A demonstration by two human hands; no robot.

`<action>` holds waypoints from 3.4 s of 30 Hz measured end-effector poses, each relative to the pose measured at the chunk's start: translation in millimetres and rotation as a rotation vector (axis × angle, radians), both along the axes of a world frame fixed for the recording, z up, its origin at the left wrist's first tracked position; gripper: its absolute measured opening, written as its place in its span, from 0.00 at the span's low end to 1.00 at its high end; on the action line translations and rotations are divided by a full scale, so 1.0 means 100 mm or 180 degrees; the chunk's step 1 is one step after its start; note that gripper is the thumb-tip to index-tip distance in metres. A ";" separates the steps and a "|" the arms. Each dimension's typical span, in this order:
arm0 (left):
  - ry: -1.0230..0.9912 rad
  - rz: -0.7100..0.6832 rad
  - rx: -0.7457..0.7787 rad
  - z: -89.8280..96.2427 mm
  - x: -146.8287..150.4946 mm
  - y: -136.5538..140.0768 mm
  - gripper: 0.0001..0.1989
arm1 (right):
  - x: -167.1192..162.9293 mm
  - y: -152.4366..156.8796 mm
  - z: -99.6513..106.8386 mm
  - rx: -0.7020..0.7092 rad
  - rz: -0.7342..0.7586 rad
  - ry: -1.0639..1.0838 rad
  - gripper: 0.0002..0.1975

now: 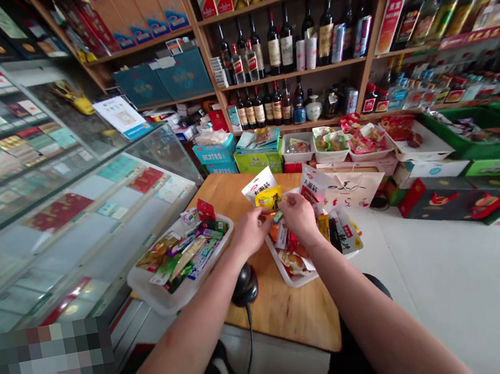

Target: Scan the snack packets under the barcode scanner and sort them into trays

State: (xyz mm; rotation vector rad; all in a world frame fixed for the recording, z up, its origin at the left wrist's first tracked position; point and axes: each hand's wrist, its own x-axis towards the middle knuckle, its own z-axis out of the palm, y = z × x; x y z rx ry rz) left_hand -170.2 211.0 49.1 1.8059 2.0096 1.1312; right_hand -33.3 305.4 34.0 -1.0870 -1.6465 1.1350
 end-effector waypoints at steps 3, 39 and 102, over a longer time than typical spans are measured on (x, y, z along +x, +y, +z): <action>-0.0037 -0.0028 -0.0003 0.04 0.04 -0.14 0.08 | 0.06 -0.10 0.01 -0.0049 -0.0114 -0.0143 0.18; 0.1976 0.2701 -0.1848 -0.53 -2.17 -2.15 0.15 | -0.36 -1.08 -0.20 -0.0415 0.0875 -0.0103 0.13; -0.0033 0.0949 -0.0072 -0.39 -1.19 -1.41 0.12 | -1.05 -0.79 -0.32 0.0966 0.1930 -0.1086 0.12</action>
